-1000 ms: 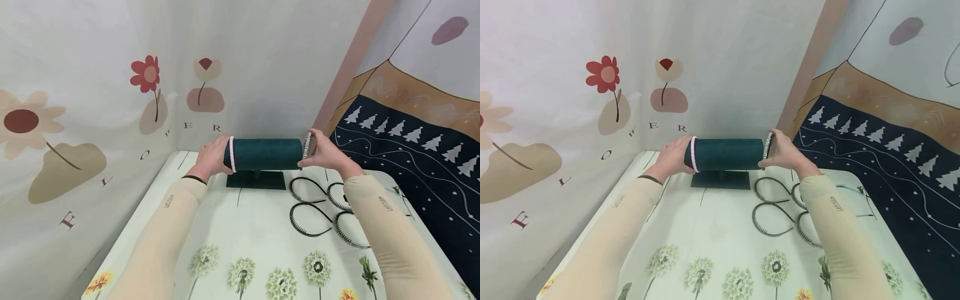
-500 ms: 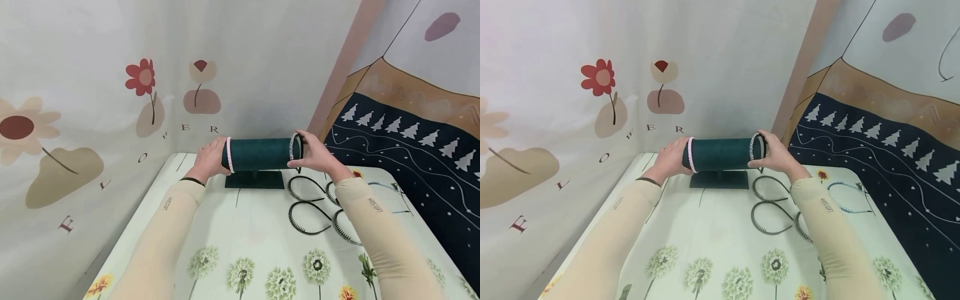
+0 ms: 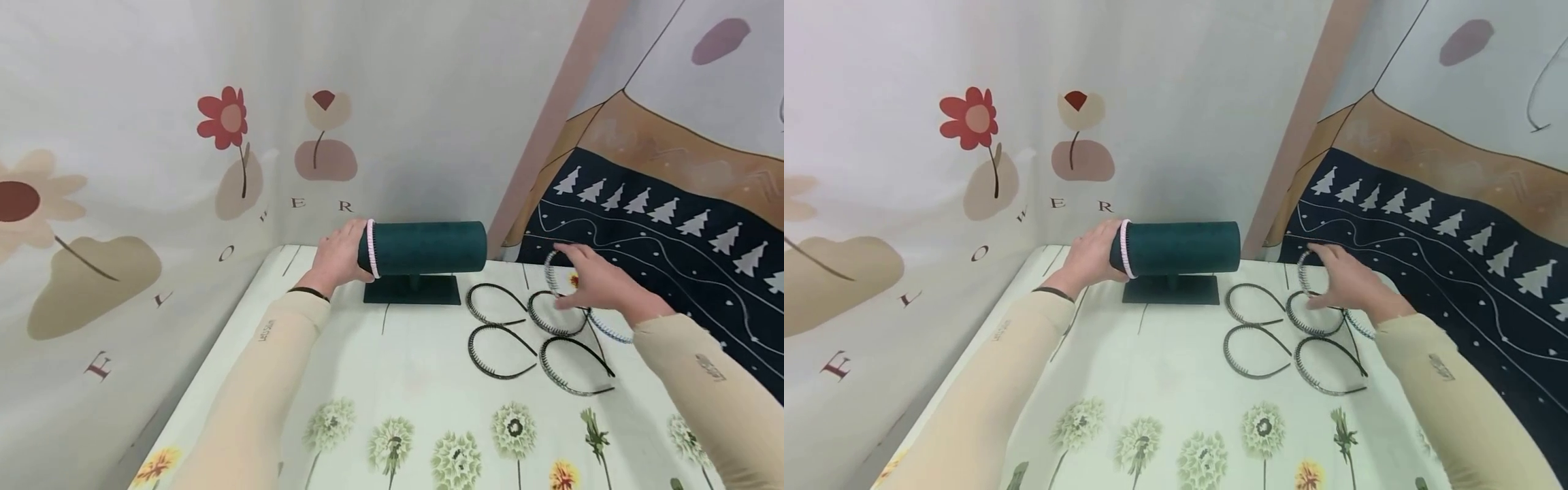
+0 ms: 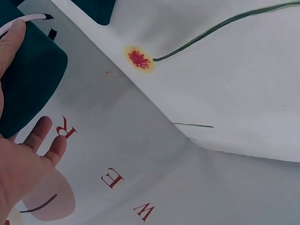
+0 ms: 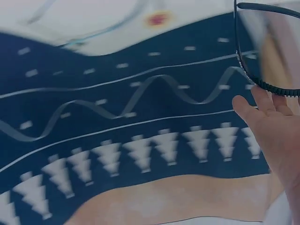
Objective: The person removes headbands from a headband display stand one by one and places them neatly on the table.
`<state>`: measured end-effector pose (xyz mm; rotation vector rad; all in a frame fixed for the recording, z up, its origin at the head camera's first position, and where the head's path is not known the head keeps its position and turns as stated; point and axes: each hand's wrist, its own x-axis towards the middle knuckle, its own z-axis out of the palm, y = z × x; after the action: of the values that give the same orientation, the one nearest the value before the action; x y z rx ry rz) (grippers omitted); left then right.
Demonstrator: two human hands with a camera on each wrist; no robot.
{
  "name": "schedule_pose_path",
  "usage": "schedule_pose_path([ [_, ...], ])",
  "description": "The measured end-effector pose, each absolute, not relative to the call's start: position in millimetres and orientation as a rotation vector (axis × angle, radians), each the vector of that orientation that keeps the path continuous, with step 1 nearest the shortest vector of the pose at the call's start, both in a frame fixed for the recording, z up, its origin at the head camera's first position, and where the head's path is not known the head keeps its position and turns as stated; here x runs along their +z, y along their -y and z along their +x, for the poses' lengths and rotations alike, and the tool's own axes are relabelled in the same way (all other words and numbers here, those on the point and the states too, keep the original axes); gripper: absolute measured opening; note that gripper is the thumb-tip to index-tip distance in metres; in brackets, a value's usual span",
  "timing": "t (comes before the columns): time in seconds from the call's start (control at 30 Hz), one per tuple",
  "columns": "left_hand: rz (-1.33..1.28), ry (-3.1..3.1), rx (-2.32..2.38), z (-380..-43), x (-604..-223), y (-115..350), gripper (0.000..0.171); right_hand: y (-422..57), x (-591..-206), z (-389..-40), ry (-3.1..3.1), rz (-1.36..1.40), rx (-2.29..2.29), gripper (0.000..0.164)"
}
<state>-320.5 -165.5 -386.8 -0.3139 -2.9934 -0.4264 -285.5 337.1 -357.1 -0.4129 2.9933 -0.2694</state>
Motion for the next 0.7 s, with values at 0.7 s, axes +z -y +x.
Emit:
schedule_pose_path([
  [0.7,-0.304,3.029,-0.489,-325.2,-385.8,162.3,0.123,-462.6,-416.4,-205.1,-2.989,-0.597,0.335,0.117],
])
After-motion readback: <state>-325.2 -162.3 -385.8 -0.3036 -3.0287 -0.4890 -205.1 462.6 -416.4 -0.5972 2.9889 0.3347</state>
